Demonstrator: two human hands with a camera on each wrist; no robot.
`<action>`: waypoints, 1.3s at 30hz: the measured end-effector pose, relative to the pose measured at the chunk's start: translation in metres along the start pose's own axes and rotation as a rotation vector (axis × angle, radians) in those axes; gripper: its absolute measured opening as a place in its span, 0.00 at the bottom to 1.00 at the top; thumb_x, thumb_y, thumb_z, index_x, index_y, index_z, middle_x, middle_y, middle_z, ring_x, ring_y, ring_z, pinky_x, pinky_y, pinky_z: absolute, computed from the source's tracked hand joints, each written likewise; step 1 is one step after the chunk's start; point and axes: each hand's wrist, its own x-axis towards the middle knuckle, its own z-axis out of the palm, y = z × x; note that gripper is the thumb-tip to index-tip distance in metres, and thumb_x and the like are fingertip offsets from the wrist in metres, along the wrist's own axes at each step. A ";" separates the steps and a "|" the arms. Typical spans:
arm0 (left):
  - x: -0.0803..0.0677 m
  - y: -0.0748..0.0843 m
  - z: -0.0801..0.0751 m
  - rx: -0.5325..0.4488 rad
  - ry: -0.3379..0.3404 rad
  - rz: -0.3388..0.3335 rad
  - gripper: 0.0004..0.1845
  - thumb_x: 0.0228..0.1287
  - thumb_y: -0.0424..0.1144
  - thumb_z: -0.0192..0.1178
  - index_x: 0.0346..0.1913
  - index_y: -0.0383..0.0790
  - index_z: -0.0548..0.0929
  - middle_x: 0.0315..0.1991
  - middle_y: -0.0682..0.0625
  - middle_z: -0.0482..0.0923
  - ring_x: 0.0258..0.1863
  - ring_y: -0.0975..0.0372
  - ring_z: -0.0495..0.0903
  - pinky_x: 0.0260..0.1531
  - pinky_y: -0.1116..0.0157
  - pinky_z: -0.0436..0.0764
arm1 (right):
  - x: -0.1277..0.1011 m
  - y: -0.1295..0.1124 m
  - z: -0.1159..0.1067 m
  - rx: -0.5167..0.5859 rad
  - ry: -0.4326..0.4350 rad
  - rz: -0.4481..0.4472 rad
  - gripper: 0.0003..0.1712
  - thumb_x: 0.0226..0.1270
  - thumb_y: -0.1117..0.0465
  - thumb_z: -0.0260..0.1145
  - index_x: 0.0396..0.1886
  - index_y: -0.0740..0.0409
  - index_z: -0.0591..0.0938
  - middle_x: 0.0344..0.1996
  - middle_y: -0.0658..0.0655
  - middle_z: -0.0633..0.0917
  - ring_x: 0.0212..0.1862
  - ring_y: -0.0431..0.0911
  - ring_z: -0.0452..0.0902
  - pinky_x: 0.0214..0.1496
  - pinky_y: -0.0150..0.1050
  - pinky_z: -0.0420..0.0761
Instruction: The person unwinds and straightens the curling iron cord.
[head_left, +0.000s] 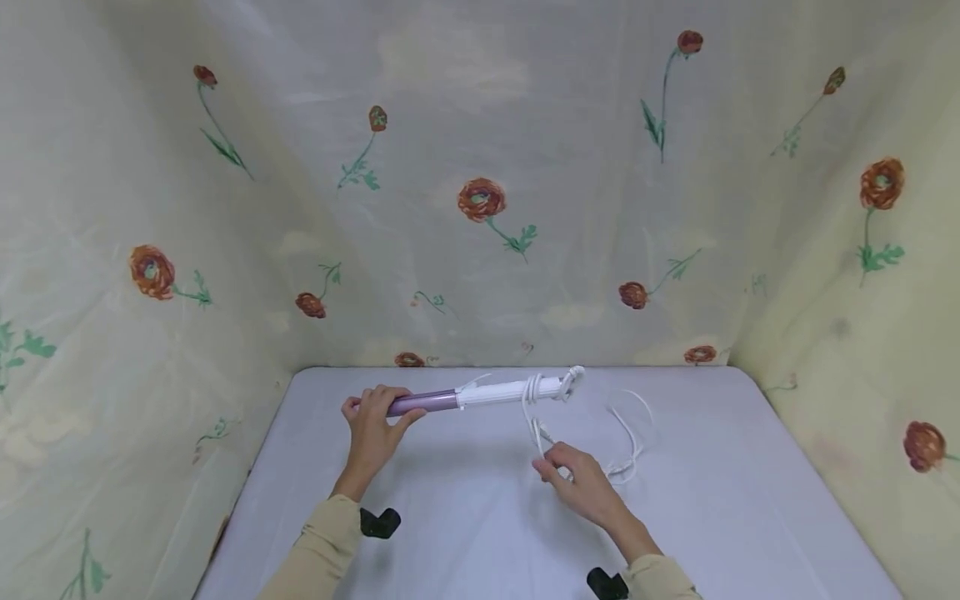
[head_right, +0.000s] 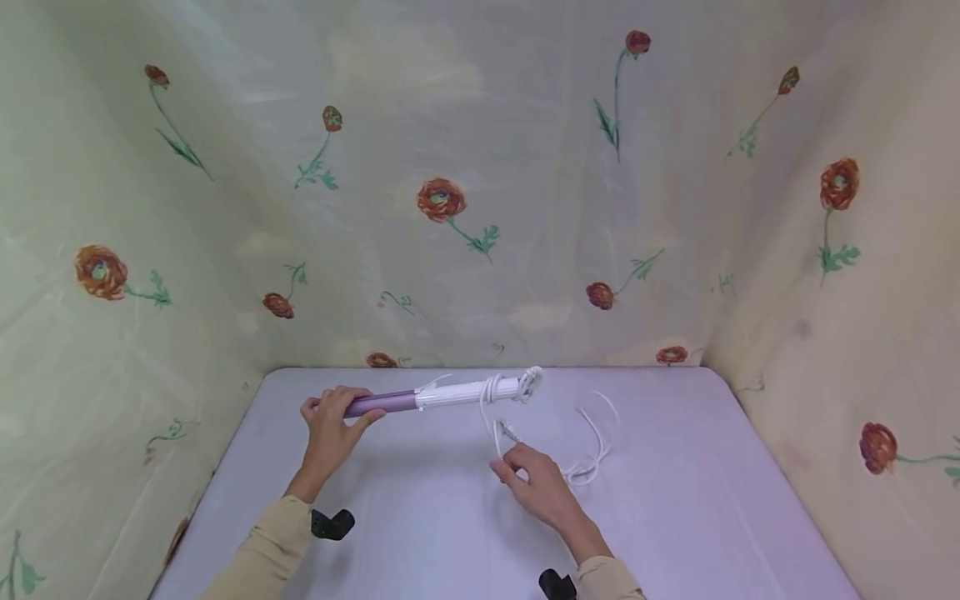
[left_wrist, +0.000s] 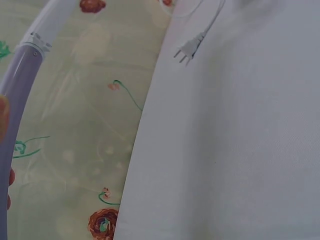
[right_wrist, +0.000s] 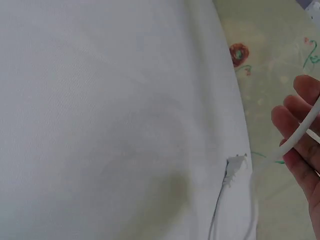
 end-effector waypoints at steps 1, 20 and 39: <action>0.001 0.000 0.000 0.003 -0.001 0.003 0.20 0.49 0.52 0.70 0.43 0.45 0.82 0.38 0.48 0.82 0.38 0.56 0.71 0.51 0.46 0.51 | 0.000 -0.002 0.000 0.007 0.023 -0.010 0.10 0.69 0.52 0.59 0.27 0.47 0.81 0.28 0.41 0.79 0.30 0.35 0.76 0.34 0.34 0.75; 0.006 -0.002 -0.001 0.032 -0.020 -0.009 0.21 0.49 0.54 0.69 0.43 0.46 0.82 0.39 0.48 0.82 0.38 0.55 0.72 0.51 0.47 0.52 | 0.004 -0.023 -0.015 -0.122 0.299 -0.034 0.05 0.66 0.58 0.63 0.39 0.53 0.80 0.12 0.39 0.66 0.15 0.31 0.55 0.17 0.28 0.58; -0.003 -0.011 -0.008 0.035 -0.109 0.035 0.21 0.49 0.54 0.69 0.44 0.48 0.82 0.39 0.51 0.82 0.41 0.57 0.73 0.54 0.46 0.51 | 0.032 -0.050 -0.081 -0.113 0.126 -0.188 0.02 0.67 0.61 0.61 0.36 0.54 0.76 0.20 0.45 0.70 0.21 0.35 0.62 0.22 0.29 0.65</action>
